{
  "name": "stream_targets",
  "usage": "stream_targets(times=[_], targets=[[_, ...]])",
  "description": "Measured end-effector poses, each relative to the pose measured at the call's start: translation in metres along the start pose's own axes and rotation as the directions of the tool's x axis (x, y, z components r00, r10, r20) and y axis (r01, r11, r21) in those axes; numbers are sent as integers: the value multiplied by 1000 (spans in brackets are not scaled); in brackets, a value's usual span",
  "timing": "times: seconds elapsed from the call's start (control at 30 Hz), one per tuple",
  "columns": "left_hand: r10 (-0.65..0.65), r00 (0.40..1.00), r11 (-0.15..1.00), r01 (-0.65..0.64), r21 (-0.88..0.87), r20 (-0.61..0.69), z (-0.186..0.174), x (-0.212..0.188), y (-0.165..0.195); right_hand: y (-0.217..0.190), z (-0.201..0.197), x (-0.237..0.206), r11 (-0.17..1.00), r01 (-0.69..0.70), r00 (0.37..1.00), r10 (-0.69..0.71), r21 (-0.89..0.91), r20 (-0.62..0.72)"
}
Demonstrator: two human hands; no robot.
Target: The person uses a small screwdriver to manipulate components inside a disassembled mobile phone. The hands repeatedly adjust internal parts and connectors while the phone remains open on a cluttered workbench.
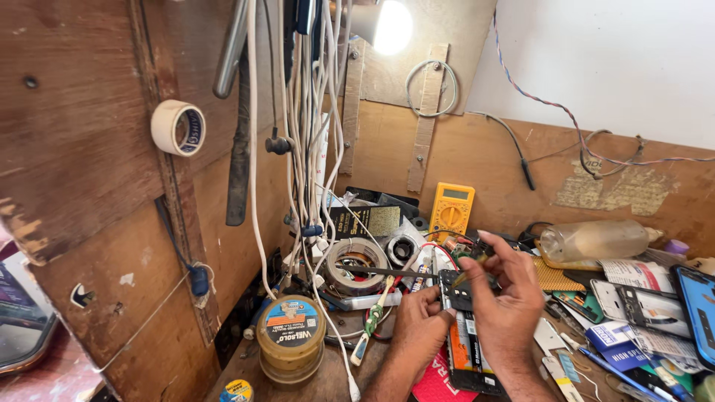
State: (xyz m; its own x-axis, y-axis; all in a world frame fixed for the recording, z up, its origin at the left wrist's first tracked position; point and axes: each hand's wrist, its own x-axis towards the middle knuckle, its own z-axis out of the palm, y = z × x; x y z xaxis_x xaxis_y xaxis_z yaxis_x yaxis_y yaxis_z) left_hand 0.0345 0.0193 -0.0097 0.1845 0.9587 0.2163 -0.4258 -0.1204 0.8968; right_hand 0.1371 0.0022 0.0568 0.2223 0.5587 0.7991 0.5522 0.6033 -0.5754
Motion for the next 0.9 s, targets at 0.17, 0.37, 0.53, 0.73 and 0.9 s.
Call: stream_targets(times=[0.17, 0.37, 0.53, 0.73, 0.9], targets=[[-51, 998, 998, 53, 38, -29, 1, 0, 1, -5, 0, -2, 954, -115, 993, 102, 276, 59], [-27, 999, 999, 28, 38, -27, 2, -2, 4, -5, 0, -2, 994, -57, 998, 54, 93, 31], [-30, 998, 997, 34, 73, -46, 3, -3, 5, 0, -2, -3, 959, -69, 996, 50, 275, 75], [-5, 998, 990, 14, 144, -56, 1, -3, 6, 3, -2, -6, 994, -101, 992, 98, 43, 76], [-46, 999, 999, 46, 0, -10, 2, -1, 5, 5, -5, -5, 960, -32, 998, 16, 280, 62]])
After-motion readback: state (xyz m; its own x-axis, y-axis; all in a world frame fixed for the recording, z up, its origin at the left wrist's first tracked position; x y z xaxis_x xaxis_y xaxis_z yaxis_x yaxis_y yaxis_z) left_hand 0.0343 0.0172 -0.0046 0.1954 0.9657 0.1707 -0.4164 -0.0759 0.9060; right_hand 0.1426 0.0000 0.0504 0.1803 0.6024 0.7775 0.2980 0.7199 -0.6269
